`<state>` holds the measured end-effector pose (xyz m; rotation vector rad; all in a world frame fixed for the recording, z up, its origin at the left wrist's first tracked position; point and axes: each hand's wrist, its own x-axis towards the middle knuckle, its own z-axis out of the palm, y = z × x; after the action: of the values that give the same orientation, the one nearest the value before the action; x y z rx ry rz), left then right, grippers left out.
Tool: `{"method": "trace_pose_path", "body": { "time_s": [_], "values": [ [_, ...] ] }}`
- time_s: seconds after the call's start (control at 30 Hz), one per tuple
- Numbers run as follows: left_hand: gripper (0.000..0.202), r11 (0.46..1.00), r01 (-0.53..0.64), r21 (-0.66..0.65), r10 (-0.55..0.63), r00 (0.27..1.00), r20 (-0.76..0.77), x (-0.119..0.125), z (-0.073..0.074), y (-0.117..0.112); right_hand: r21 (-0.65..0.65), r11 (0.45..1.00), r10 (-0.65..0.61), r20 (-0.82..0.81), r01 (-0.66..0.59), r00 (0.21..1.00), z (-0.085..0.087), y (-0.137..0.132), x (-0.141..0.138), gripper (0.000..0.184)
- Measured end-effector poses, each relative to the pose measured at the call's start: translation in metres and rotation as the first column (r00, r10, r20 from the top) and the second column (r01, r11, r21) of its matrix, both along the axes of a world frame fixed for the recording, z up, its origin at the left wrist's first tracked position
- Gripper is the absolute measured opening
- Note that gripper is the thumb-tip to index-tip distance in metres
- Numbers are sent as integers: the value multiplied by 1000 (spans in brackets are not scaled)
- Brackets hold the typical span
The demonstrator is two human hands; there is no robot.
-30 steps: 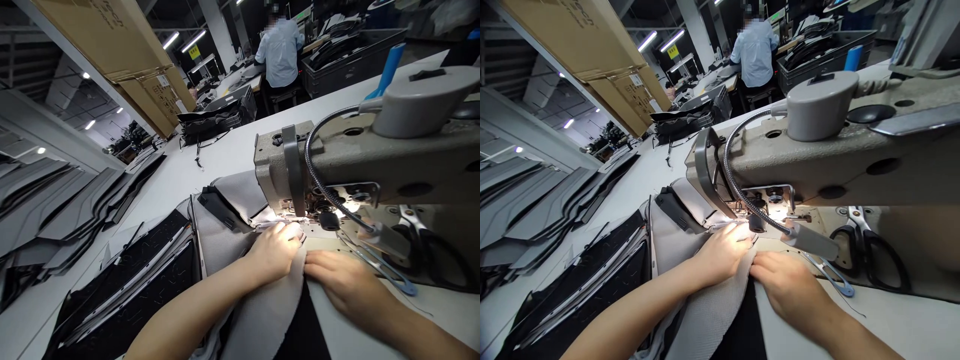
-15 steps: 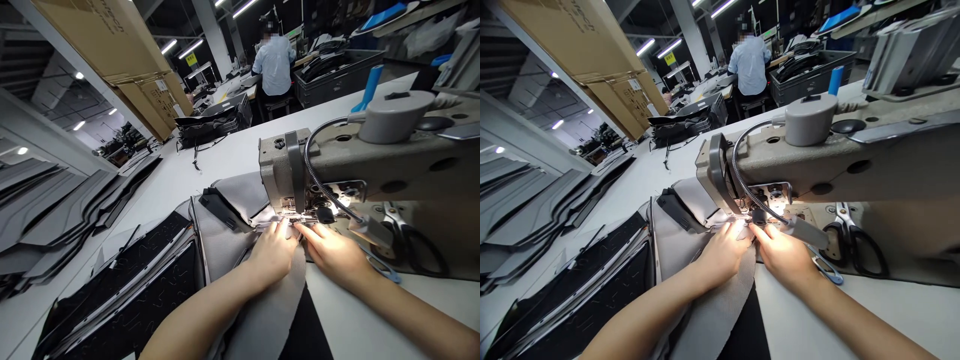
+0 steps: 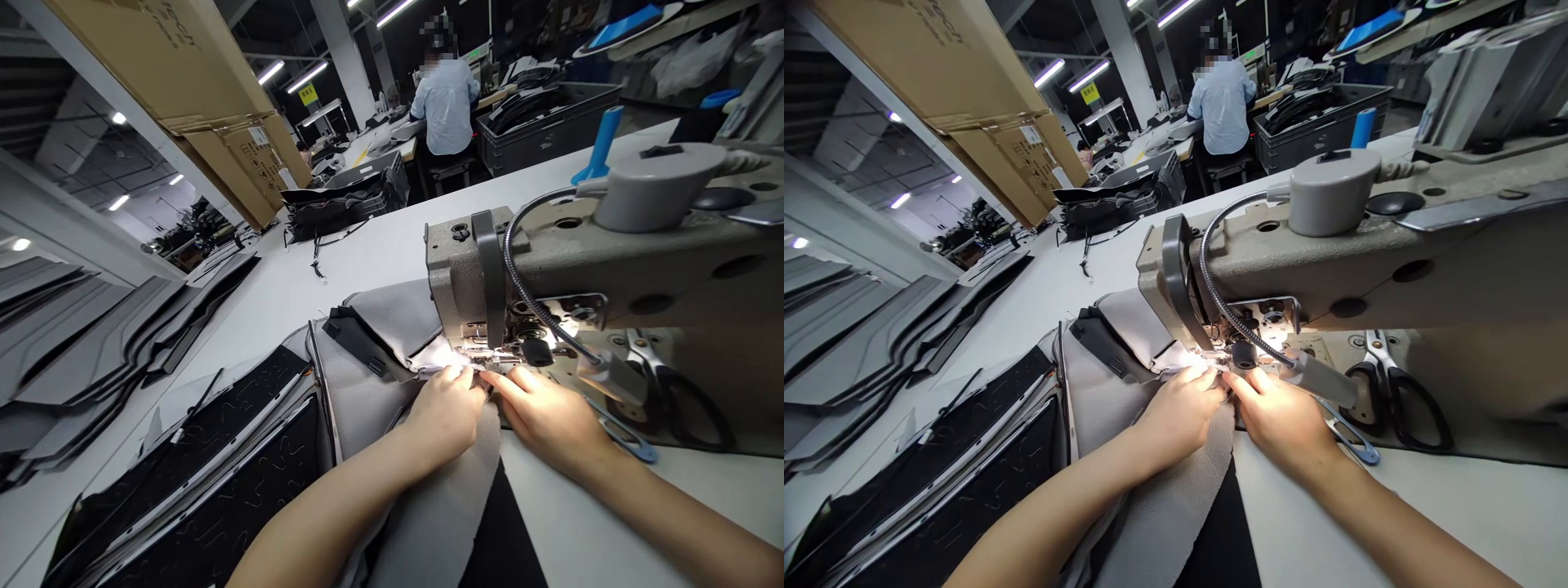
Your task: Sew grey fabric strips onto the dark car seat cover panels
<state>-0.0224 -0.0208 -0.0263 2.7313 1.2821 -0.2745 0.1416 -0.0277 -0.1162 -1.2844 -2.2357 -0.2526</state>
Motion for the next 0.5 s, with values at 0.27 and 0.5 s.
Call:
{"method": "trace_pose_path", "body": {
  "time_s": [0.27, 0.5],
  "values": [
    [43, 1000, 0, 9, 1, 999, -35, 2, -2, 0, 41, 998, -45, 21, 44, 999, 1, 1, -4, 34],
    [39, 998, 63, 29, -63, 998, 11, -2, 0, 2, 75, 997, -40, 91, 33, 995, 4, -2, -3, 35]
  ]
}}
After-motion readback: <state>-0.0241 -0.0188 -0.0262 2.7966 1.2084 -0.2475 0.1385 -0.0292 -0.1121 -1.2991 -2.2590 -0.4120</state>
